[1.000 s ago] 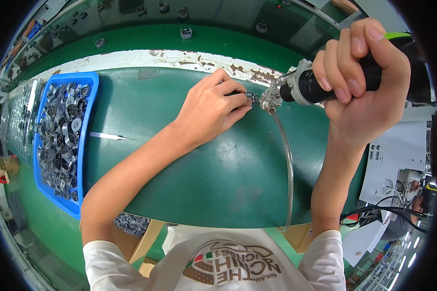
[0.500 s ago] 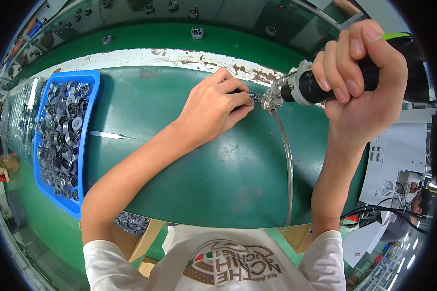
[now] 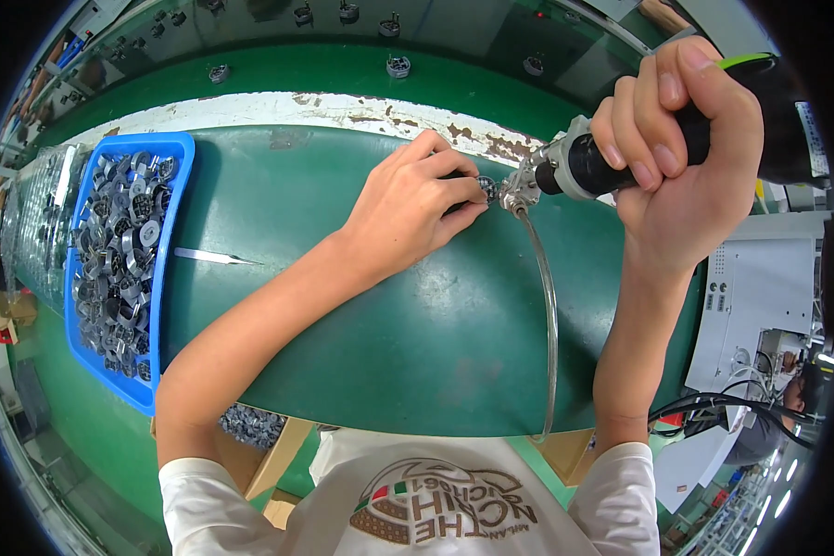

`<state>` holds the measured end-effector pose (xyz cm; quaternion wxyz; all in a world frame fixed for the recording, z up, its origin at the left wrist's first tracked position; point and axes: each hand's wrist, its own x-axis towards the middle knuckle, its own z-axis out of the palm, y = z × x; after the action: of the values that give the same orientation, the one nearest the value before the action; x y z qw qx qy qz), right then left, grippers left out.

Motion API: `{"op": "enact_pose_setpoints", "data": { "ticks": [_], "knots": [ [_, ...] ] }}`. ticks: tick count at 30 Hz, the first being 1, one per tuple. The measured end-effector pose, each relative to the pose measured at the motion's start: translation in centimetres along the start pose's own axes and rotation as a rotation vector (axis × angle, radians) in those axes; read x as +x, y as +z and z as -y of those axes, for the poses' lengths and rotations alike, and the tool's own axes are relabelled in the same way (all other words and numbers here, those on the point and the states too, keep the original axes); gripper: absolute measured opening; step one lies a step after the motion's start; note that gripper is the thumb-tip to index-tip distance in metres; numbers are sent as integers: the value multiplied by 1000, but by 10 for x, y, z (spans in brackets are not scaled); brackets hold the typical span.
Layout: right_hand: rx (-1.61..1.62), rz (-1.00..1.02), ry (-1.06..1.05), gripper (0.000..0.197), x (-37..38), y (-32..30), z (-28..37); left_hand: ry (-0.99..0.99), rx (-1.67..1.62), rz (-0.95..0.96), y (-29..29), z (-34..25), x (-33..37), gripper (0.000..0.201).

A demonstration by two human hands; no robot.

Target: The person secures small electronic components onto an assembly line track using an electric screwdriver.

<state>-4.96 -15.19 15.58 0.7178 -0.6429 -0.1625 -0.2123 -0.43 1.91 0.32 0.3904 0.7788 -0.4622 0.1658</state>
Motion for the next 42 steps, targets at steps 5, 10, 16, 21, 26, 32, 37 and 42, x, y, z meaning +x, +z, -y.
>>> {"op": "enact_pose_setpoints", "data": {
  "ticks": [5,10,16,21,26,32,37,42],
  "knots": [
    [-25,-10,18,28,2,0,-2,15,-9,-14,1,0,2,11],
    [-20,-38,60,30,2,3,-6,-23,7,42,-2,0,1,10],
    [99,86,-39,21,-3,-9,41,12,-50,52,-3,2,6,15],
    [163,6,-78,17,-14,-27,65,26,-240,116,-17,1,13,14],
    [63,-72,-68,22,-5,-20,60,-173,71,-117,-15,27,43,18],
    [31,-4,-115,25,-3,-24,54,-242,526,-140,10,67,76,41],
    [12,-11,-114,27,-2,-20,53,-281,595,-42,23,85,86,49],
    [5,-22,-118,27,-3,-23,53,-200,344,-9,10,66,79,44]
  ]
}}
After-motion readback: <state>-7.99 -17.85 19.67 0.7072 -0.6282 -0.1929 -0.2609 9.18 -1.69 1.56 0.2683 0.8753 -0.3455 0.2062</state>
